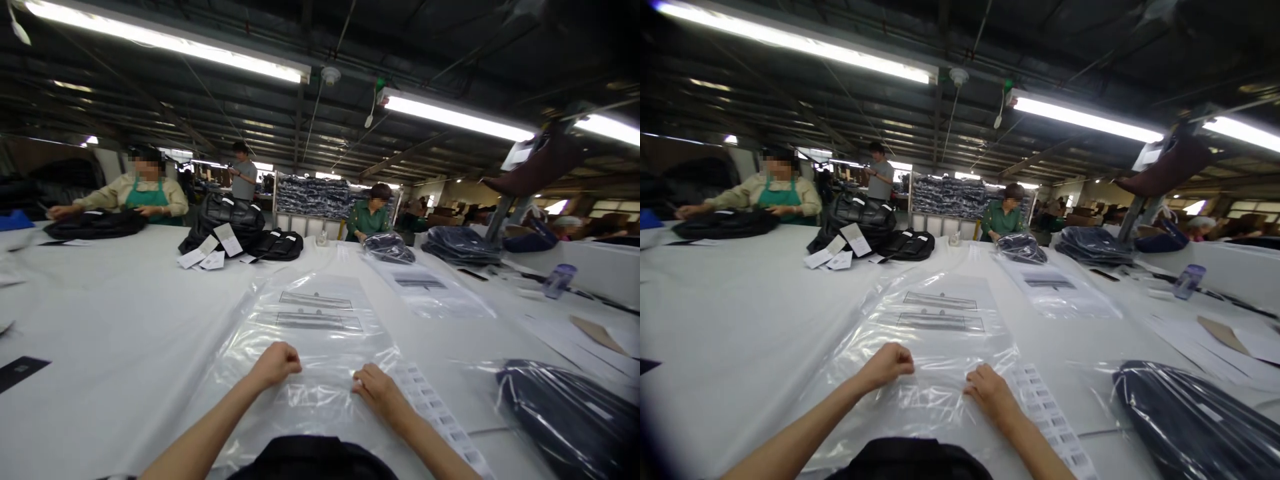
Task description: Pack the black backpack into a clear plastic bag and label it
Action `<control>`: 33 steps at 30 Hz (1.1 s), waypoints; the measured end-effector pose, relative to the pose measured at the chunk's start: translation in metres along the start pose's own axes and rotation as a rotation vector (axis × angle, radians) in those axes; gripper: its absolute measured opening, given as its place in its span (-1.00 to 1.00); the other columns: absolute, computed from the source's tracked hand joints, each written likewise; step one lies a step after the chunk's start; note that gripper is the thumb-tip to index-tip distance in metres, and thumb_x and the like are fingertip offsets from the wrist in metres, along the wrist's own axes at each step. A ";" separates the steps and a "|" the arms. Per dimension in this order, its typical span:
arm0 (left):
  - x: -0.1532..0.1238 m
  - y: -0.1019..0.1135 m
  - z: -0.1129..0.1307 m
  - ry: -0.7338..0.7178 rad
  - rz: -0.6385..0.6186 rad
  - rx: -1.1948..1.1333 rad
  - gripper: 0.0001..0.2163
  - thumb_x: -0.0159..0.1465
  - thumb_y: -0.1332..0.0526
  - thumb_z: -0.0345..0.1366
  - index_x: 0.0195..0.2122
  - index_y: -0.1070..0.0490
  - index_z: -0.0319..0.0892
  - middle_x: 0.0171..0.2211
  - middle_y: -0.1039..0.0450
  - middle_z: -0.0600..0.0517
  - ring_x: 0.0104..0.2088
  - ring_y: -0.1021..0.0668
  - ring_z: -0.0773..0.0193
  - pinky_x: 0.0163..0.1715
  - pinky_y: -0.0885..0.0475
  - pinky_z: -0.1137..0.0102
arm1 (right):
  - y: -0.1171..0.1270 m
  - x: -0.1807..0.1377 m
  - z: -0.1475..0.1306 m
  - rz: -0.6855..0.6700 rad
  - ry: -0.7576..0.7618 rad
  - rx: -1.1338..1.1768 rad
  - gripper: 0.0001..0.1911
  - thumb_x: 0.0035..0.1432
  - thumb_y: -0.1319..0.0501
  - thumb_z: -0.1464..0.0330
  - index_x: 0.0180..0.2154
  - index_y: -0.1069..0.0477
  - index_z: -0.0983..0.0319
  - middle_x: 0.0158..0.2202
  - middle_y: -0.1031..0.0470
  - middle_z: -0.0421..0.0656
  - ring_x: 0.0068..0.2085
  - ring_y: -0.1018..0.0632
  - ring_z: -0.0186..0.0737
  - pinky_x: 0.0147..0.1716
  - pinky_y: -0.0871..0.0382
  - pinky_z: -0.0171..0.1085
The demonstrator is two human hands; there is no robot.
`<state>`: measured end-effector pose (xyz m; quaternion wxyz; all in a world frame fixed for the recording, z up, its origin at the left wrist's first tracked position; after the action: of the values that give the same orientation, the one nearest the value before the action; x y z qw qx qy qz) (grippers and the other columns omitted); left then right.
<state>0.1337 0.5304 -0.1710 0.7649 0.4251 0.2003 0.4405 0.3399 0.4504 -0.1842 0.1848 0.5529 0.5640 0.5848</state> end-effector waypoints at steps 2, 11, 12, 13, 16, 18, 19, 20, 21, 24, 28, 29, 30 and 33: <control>0.000 0.006 -0.003 0.014 0.009 -0.040 -0.83 0.05 -0.18 -0.22 -0.48 -0.47 -0.21 -0.53 -0.46 0.08 -0.44 -0.47 0.28 -0.47 -0.27 0.49 | 0.002 -0.005 0.007 -0.001 -0.047 0.067 -0.84 0.22 -0.04 0.34 -0.28 -0.38 0.20 -0.35 -0.45 -0.15 -0.28 -0.45 -0.22 -0.25 -0.30 -0.28; -0.004 0.017 -0.004 -0.007 0.080 -0.017 -0.86 0.07 -0.13 -0.31 -0.57 -0.41 -0.19 -0.57 -0.41 0.08 -0.47 -0.43 0.29 -0.45 -0.22 0.45 | 0.004 -0.001 0.020 -0.075 -0.202 0.148 -0.85 0.08 -0.07 0.43 -0.49 -0.35 0.21 -0.41 -0.42 -0.20 -0.32 -0.44 -0.26 -0.27 -0.27 -0.30; -0.003 0.019 -0.005 0.006 0.105 -0.009 -0.88 0.06 -0.13 -0.32 -0.55 -0.41 -0.19 -0.54 -0.43 0.07 -0.44 -0.44 0.27 -0.44 -0.23 0.45 | 0.005 -0.003 0.016 -0.088 -0.180 0.143 -0.89 0.04 -0.10 0.45 -0.48 -0.36 0.20 -0.40 -0.43 -0.21 -0.29 -0.44 -0.27 -0.25 -0.26 -0.31; -0.002 0.020 -0.007 0.019 0.125 -0.003 -0.90 0.06 -0.13 -0.34 -0.53 -0.41 -0.19 -0.52 -0.44 0.06 -0.43 -0.45 0.27 -0.43 -0.24 0.45 | 0.005 -0.005 0.012 -0.096 -0.168 0.128 -0.92 0.01 -0.12 0.45 -0.48 -0.35 0.20 -0.39 -0.43 -0.21 -0.29 -0.44 -0.26 -0.25 -0.26 -0.30; 0.001 0.022 -0.006 0.032 0.140 0.014 -0.94 0.03 -0.15 -0.38 -0.49 -0.40 -0.19 -0.51 -0.44 0.08 -0.43 -0.46 0.28 -0.46 -0.25 0.47 | 0.006 -0.013 0.009 -0.111 -0.175 0.088 -0.92 0.06 -0.12 0.40 -0.46 -0.35 0.21 -0.41 -0.43 -0.20 -0.32 -0.44 -0.24 -0.29 -0.27 -0.28; 0.001 0.024 -0.003 0.017 0.136 0.038 -0.96 0.03 -0.17 -0.39 -0.49 -0.40 -0.18 -0.50 -0.44 0.09 -0.43 -0.47 0.28 -0.46 -0.25 0.48 | 0.005 -0.015 0.013 -0.124 -0.201 0.093 -0.79 0.18 -0.02 0.33 -0.42 -0.37 0.20 -0.43 -0.46 -0.19 -0.35 -0.46 -0.23 -0.30 -0.29 -0.26; 0.000 0.026 -0.001 0.010 0.140 0.057 -0.95 0.05 -0.16 -0.38 -0.48 -0.41 -0.17 -0.48 -0.45 0.08 -0.41 -0.48 0.28 -0.44 -0.26 0.47 | 0.006 -0.015 0.016 -0.116 -0.219 0.092 -0.71 0.24 0.05 0.30 -0.40 -0.38 0.20 -0.43 -0.47 -0.18 -0.35 -0.48 -0.21 -0.29 -0.30 -0.24; -0.001 0.028 0.001 0.006 0.151 0.081 -0.92 0.10 -0.14 -0.37 -0.45 -0.42 -0.16 -0.47 -0.46 0.07 -0.39 -0.48 0.25 -0.41 -0.26 0.45 | 0.009 -0.014 0.020 -0.081 -0.240 0.084 -0.65 0.27 0.11 0.27 -0.37 -0.40 0.20 -0.41 -0.49 -0.16 -0.33 -0.49 -0.19 -0.27 -0.31 -0.22; -0.003 0.032 0.002 0.006 0.167 0.107 -0.89 0.15 -0.11 -0.35 -0.42 -0.42 -0.14 -0.44 -0.47 0.05 -0.36 -0.49 0.23 -0.38 -0.26 0.43 | 0.016 -0.012 0.022 -0.018 -0.259 0.067 -0.63 0.28 0.13 0.25 -0.32 -0.41 0.21 -0.37 -0.50 -0.13 -0.30 -0.50 -0.16 -0.23 -0.32 -0.18; -0.009 0.039 0.004 0.015 0.200 0.183 -0.82 0.25 -0.01 -0.33 -0.34 -0.41 -0.11 -0.41 -0.47 0.01 -0.32 -0.49 0.17 -0.36 -0.23 0.39 | 0.039 -0.010 0.011 0.161 -0.217 0.034 -0.68 0.22 -0.02 0.17 -0.13 -0.37 0.21 -0.20 -0.47 -0.06 -0.15 -0.46 -0.10 -0.10 -0.30 -0.12; -0.011 0.040 0.004 0.003 0.183 0.228 -0.83 0.27 0.01 -0.31 -0.32 -0.36 -0.07 -0.41 -0.45 0.04 -0.33 -0.48 0.17 -0.40 -0.21 0.41 | 0.023 -0.015 -0.017 -0.040 -0.101 0.045 -0.77 0.10 -0.20 0.24 -0.19 -0.40 0.17 -0.24 -0.44 -0.12 -0.18 -0.44 -0.13 -0.16 -0.32 -0.19; -0.012 0.040 0.004 0.001 0.178 0.232 -0.84 0.28 0.02 -0.31 -0.31 -0.35 -0.07 -0.42 -0.45 0.04 -0.34 -0.48 0.17 -0.40 -0.21 0.41 | 0.015 -0.018 -0.020 -0.108 -0.109 0.032 -0.86 0.12 -0.18 0.30 -0.25 -0.42 0.17 -0.28 -0.45 -0.14 -0.21 -0.45 -0.14 -0.19 -0.32 -0.20; -0.012 0.040 0.003 0.000 0.175 0.234 -0.83 0.29 0.03 -0.31 -0.31 -0.34 -0.08 -0.42 -0.44 0.03 -0.35 -0.48 0.17 -0.41 -0.21 0.41 | 0.008 -0.020 -0.020 -0.153 -0.126 0.018 -0.90 0.14 -0.14 0.36 -0.30 -0.42 0.17 -0.32 -0.44 -0.15 -0.23 -0.45 -0.16 -0.21 -0.32 -0.21; -0.012 0.044 0.003 -0.003 0.173 0.229 -0.80 0.30 0.08 -0.30 -0.35 -0.31 -0.11 -0.43 -0.42 0.01 -0.37 -0.46 0.17 -0.40 -0.23 0.39 | 0.006 -0.020 -0.015 -0.115 -0.193 0.028 -0.75 0.22 0.02 0.43 -0.42 -0.38 0.20 -0.39 -0.42 -0.16 -0.29 -0.44 -0.21 -0.25 -0.30 -0.24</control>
<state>0.1069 0.5296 -0.1341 0.6709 0.5259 0.2105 0.4785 0.3361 0.4251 -0.1839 0.2638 0.5759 0.5827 0.5091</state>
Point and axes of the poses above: each hand's wrist, its own x-axis towards the middle knuckle, its own y-axis out of the back of the hand, z = x × y, the point moved 9 cm from there along x, towards the middle knuckle
